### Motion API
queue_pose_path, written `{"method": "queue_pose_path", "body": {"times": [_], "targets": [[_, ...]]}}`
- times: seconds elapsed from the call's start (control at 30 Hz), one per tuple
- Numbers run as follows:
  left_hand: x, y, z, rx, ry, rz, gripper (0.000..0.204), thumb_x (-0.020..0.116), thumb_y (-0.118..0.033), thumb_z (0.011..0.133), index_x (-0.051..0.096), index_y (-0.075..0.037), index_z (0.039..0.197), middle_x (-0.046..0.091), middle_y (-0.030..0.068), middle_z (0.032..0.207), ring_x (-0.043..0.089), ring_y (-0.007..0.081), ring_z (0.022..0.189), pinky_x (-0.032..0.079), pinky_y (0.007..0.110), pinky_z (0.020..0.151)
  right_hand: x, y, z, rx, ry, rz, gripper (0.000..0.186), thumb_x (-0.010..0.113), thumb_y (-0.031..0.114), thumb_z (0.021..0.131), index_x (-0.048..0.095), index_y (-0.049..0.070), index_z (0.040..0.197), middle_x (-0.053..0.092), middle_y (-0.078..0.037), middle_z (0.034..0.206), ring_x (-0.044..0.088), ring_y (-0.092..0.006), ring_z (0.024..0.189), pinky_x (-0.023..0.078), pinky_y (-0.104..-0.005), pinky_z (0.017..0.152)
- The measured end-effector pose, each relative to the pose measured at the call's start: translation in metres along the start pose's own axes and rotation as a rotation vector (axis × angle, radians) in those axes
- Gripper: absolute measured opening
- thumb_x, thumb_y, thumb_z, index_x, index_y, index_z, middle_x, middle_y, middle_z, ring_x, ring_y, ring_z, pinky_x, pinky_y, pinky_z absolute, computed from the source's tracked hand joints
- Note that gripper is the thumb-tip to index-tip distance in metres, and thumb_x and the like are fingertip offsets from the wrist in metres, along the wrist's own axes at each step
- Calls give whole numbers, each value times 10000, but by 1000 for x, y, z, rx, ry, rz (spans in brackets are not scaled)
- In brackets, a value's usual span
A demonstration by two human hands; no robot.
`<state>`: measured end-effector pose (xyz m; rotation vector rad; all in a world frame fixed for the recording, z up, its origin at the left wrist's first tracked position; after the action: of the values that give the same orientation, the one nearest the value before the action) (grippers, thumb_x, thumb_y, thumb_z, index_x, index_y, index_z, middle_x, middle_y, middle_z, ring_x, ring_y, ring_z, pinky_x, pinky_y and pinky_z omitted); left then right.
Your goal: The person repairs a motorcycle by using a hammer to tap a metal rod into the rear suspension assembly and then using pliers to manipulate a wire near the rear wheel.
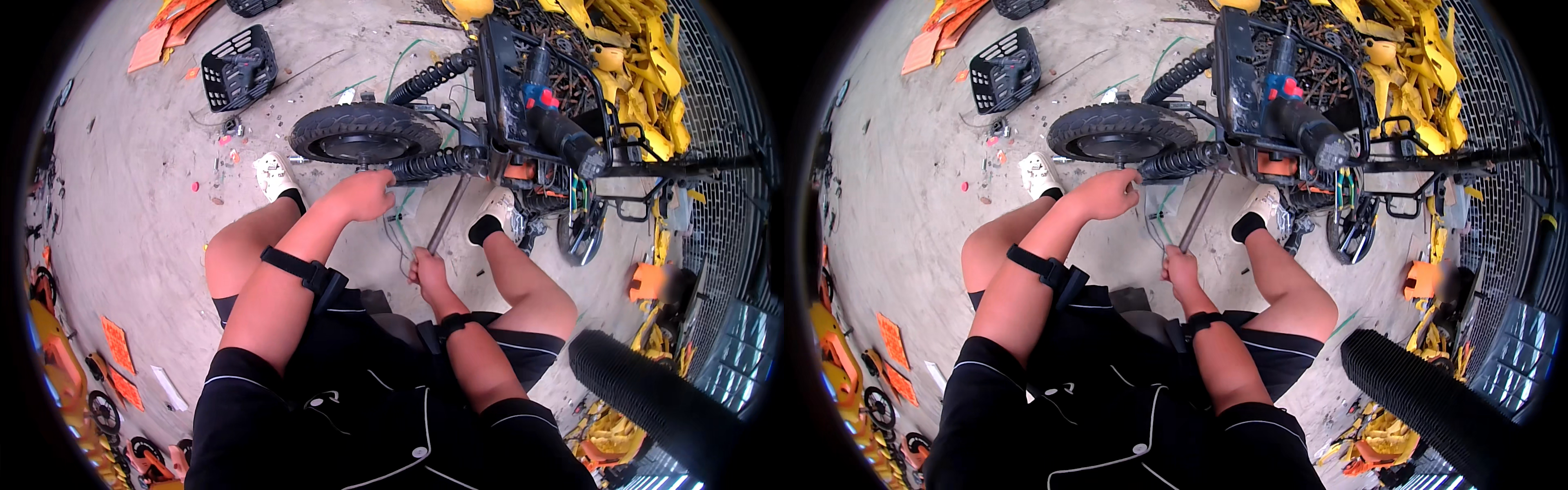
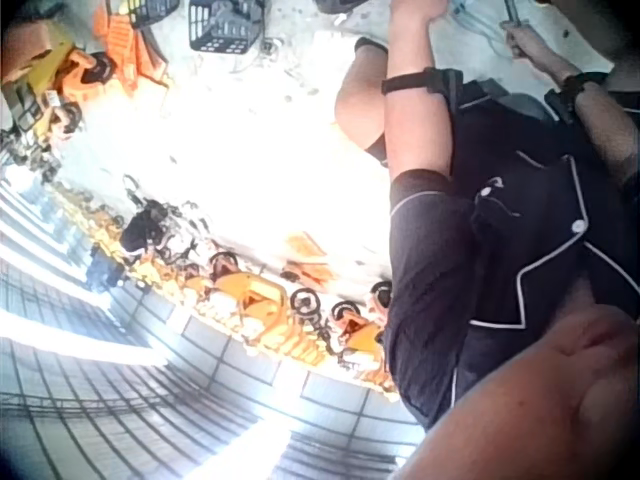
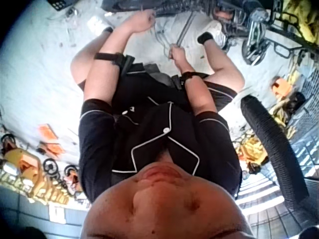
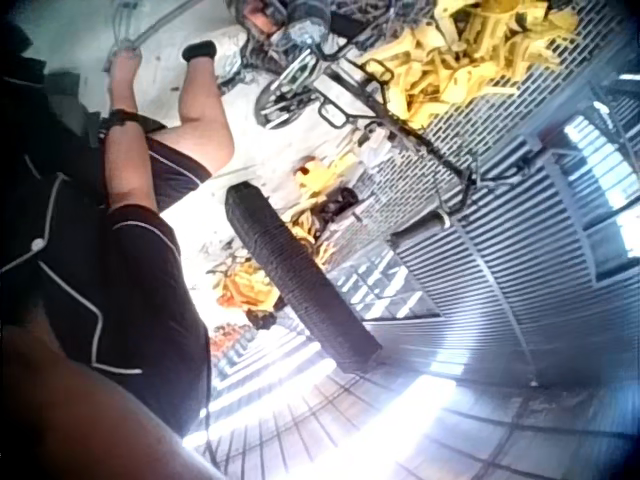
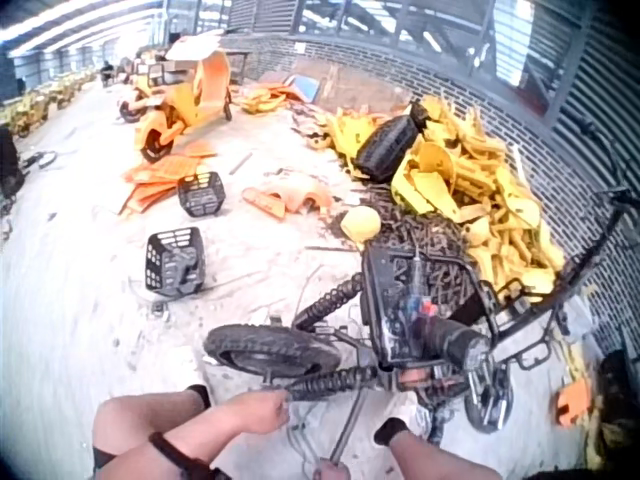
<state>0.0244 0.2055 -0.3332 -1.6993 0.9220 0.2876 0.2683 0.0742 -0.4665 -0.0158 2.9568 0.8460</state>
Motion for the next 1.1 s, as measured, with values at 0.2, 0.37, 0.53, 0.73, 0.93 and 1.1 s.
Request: {"method": "queue_pose_path", "body": {"times": [0.2,0.37,0.53,0.73,0.93,1.1], "targets": [[9,-14,7,31,60,-40,379,590,-219,877,615,-23,1201,699,163,1001,669,348,954,519,427,841,-13,35,-28,7,-26,-18,238,636,269,934,533,75,843,491,-15,602,463,-148,446,441,-323,446],[10,-32,16,19,76,-67,374,592,-216,871,622,-26,1192,699,160,996,671,340,947,521,425,827,-72,74,-38,-65,-83,-190,255,658,269,898,556,50,815,515,-34,610,465,-140,414,398,-321,390],[17,-38,19,84,2,-2,371,593,-222,870,627,-31,1187,703,164,988,672,341,945,521,435,827,-73,93,-49,-62,-96,-293,223,657,249,912,561,61,841,482,-11,587,430,-132,416,365,-316,404],[27,-41,22,73,35,-10,385,587,-232,874,627,-32,1200,715,165,993,677,351,962,522,445,845,-65,112,-58,-297,-216,-439,251,691,241,875,602,18,800,531,-33,598,493,-144,493,398,-333,480],[26,-42,17,76,46,8,408,585,-248,884,620,-29,1227,722,164,1000,679,355,987,524,440,865,-46,115,-83,-470,-365,-595,282,721,250,835,636,-13,776,594,-123,623,581,-209,589,448,-373,588],[26,-42,17,63,53,2,410,586,-249,881,620,-29,1226,719,179,1027,675,359,1004,522,437,881,-54,109,-71,-385,-284,-478,267,715,235,884,603,9,797,531,-2,599,474,-101,496,362,-302,463]]}}
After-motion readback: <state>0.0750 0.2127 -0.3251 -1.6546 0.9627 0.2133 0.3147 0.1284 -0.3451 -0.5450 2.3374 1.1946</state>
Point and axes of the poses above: each hand's wrist, its own z-axis towards the middle knuckle, its own x-axis out of the palm, y = z × x, the point moved 7 cm from there along z, towards the middle knuckle
